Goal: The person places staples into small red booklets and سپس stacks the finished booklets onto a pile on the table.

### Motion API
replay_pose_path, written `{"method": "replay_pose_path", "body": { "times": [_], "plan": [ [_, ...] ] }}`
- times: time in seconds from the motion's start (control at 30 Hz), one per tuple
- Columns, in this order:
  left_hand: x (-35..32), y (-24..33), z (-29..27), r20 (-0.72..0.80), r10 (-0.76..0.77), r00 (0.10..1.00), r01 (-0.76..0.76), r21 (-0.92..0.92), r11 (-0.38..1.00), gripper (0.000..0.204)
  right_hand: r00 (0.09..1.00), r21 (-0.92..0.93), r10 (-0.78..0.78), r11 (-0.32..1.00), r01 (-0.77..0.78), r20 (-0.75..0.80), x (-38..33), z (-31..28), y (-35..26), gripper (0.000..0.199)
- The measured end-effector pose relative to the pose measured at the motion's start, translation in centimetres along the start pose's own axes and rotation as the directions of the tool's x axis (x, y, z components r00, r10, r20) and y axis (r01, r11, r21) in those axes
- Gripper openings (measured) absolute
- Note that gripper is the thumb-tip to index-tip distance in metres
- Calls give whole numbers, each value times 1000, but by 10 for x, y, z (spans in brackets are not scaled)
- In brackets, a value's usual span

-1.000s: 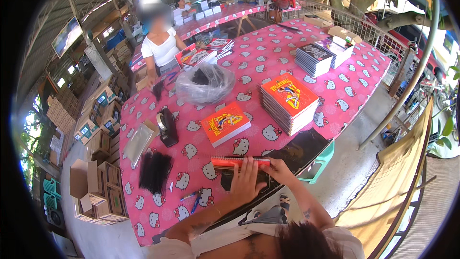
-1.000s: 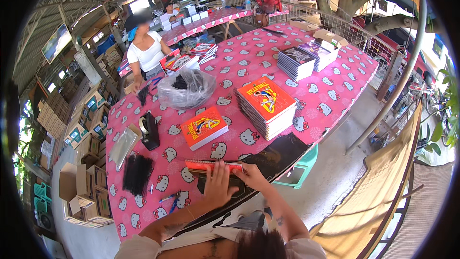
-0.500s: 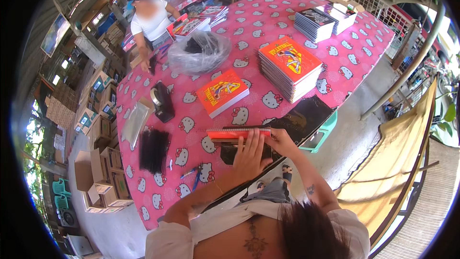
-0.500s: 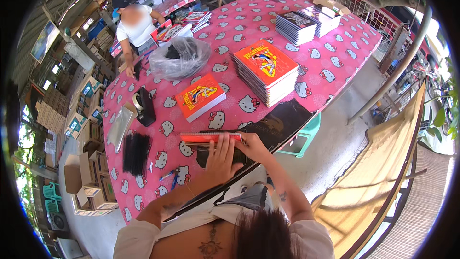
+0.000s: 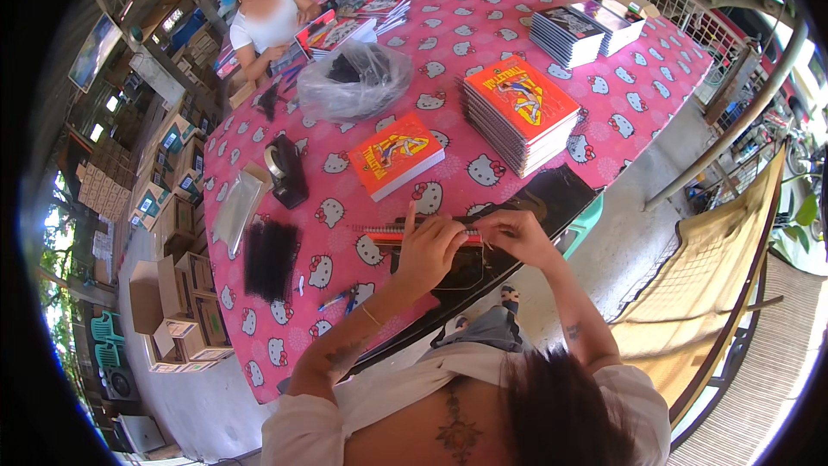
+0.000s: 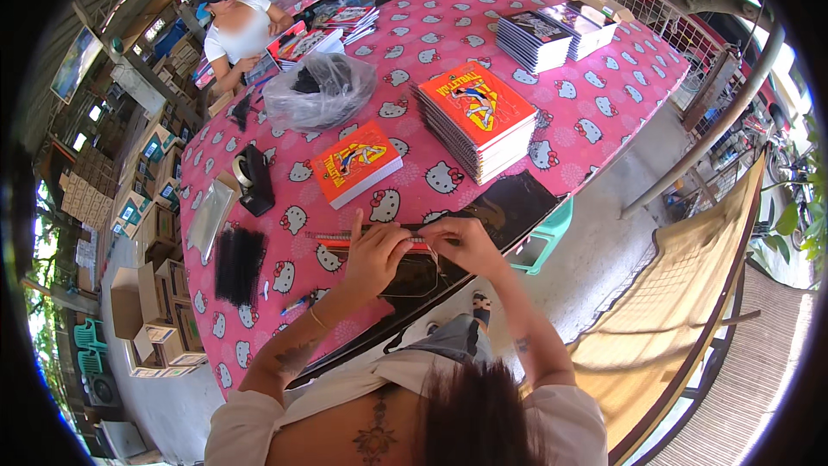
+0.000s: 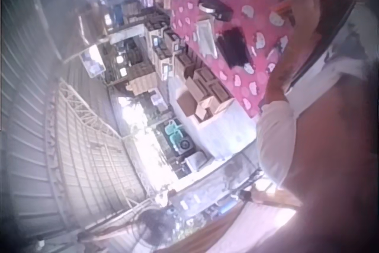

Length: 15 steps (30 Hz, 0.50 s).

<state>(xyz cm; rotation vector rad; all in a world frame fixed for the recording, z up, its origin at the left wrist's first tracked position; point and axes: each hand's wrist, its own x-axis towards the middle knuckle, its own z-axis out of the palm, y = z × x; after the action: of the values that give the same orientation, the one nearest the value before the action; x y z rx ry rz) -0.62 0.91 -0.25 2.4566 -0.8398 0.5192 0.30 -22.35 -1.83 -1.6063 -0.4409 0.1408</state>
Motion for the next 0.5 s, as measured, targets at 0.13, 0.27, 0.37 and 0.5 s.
{"method": "replay_pose_path", "body": {
  "times": [0.13,0.27,0.37,0.5],
  "plan": [
    [3,-2,0,53,-11,999,11,-7,1000,15,987,-156,-81,982,102,136,17,-15,-11,20],
    [9,8,-9,80,-14,997,15,-17,1000,14,962,-363,-142,905,222,233,29,-12,-19,16],
    [19,14,-28,124,-99,987,98,20,995,16,990,-543,-121,828,138,66,22,13,-16,19],
    [69,13,-82,153,-84,985,94,-62,994,21,945,-246,-178,963,110,-274,24,-10,-66,31]
  ]
}}
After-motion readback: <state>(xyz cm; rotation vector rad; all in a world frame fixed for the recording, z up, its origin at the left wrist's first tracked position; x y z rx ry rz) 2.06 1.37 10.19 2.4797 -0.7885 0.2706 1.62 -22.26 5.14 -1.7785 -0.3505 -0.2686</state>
